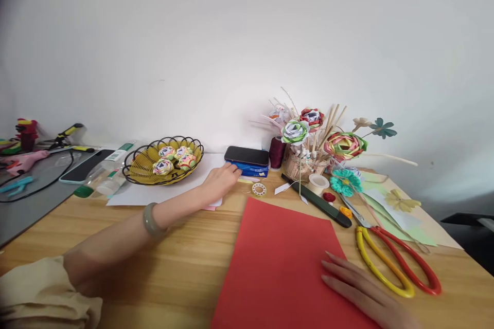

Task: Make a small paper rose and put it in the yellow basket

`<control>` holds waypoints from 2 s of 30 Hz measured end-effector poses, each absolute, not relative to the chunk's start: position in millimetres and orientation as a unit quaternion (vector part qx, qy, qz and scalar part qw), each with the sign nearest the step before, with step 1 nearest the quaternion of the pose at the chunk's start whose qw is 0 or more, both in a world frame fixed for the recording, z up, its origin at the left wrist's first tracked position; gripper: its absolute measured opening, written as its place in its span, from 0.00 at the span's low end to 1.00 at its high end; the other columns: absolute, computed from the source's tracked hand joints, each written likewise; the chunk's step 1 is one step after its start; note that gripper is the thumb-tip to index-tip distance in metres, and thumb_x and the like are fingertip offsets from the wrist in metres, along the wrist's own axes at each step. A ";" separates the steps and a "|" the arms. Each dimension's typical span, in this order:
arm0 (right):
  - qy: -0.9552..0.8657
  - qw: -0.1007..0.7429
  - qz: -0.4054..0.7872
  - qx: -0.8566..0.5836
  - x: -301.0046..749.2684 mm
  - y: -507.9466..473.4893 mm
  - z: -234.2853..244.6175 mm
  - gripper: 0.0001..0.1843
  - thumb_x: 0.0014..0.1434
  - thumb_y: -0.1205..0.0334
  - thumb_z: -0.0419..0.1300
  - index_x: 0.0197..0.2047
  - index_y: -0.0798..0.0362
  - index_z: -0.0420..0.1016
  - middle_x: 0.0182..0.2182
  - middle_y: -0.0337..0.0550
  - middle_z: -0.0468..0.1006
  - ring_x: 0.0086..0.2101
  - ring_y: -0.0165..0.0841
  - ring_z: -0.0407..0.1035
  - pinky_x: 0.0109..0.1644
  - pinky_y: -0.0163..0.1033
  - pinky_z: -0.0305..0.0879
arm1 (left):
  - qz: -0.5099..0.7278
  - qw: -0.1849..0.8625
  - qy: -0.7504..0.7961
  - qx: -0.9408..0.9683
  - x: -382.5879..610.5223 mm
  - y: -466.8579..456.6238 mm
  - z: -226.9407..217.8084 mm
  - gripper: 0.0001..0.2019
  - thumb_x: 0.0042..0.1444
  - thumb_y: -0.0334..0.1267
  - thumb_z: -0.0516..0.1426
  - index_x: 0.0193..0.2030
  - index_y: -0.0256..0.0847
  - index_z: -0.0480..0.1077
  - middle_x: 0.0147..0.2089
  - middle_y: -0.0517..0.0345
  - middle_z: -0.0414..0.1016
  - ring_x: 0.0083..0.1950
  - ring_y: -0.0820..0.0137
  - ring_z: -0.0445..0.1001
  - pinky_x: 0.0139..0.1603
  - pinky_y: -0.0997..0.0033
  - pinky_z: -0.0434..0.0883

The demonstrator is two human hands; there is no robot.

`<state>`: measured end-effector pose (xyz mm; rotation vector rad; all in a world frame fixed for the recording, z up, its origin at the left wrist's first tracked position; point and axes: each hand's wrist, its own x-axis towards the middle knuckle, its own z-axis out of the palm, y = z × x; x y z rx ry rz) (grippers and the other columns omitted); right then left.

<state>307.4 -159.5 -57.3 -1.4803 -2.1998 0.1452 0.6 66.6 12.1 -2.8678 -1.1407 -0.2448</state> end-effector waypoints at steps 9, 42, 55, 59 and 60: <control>-0.827 0.123 0.082 -0.543 262.4 -148.3 -18.5 0.25 0.56 0.53 0.56 0.57 0.41 0.65 0.58 0.46 0.64 0.57 0.44 0.57 0.55 0.54 0.60 | 0.014 -0.182 -0.074 -0.980 -47.7 -14.0 15.5 0.27 0.56 0.40 0.52 0.63 0.41 0.52 0.65 0.55 0.56 0.66 0.70 0.51 0.65 0.67 0.51; -0.666 0.221 0.070 -0.709 230.8 -124.2 -16.4 0.24 0.60 0.48 0.45 0.51 0.50 0.71 0.42 0.49 0.75 0.39 0.41 0.73 0.42 0.46 0.69 | -0.211 -0.448 -0.464 -0.734 -42.9 -49.2 1.4 0.40 0.52 0.43 0.55 0.66 0.44 0.35 0.61 0.47 0.59 0.57 0.62 0.65 0.57 0.58 0.62; -0.878 0.109 -0.174 -0.433 165.5 -96.8 -3.5 0.30 0.57 0.46 0.51 0.56 0.57 0.65 0.54 0.51 0.69 0.52 0.44 0.64 0.48 0.48 0.68 | -0.091 -0.365 -0.363 -0.852 -38.1 -49.6 22.2 0.19 0.57 0.45 0.50 0.54 0.45 0.64 0.49 0.54 0.73 0.48 0.66 0.71 0.49 0.66 0.69; -0.890 0.088 -0.133 -0.426 164.8 -91.3 -9.4 0.34 0.56 0.44 0.52 0.58 0.59 0.64 0.56 0.52 0.66 0.52 0.47 0.64 0.46 0.49 0.69 | -0.139 -0.254 -0.363 -0.886 -50.8 -36.7 15.6 0.16 0.61 0.41 0.45 0.49 0.42 0.68 0.44 0.55 0.76 0.45 0.68 0.74 0.47 0.68 0.70; -0.894 0.086 -0.126 -0.421 166.7 -90.7 -10.2 0.34 0.56 0.44 0.52 0.58 0.59 0.64 0.56 0.51 0.66 0.53 0.47 0.64 0.46 0.50 0.69 | -0.152 -0.208 -0.349 -0.901 -54.3 -33.4 10.6 0.15 0.60 0.39 0.46 0.48 0.40 0.68 0.46 0.53 0.75 0.48 0.68 0.72 0.50 0.67 0.69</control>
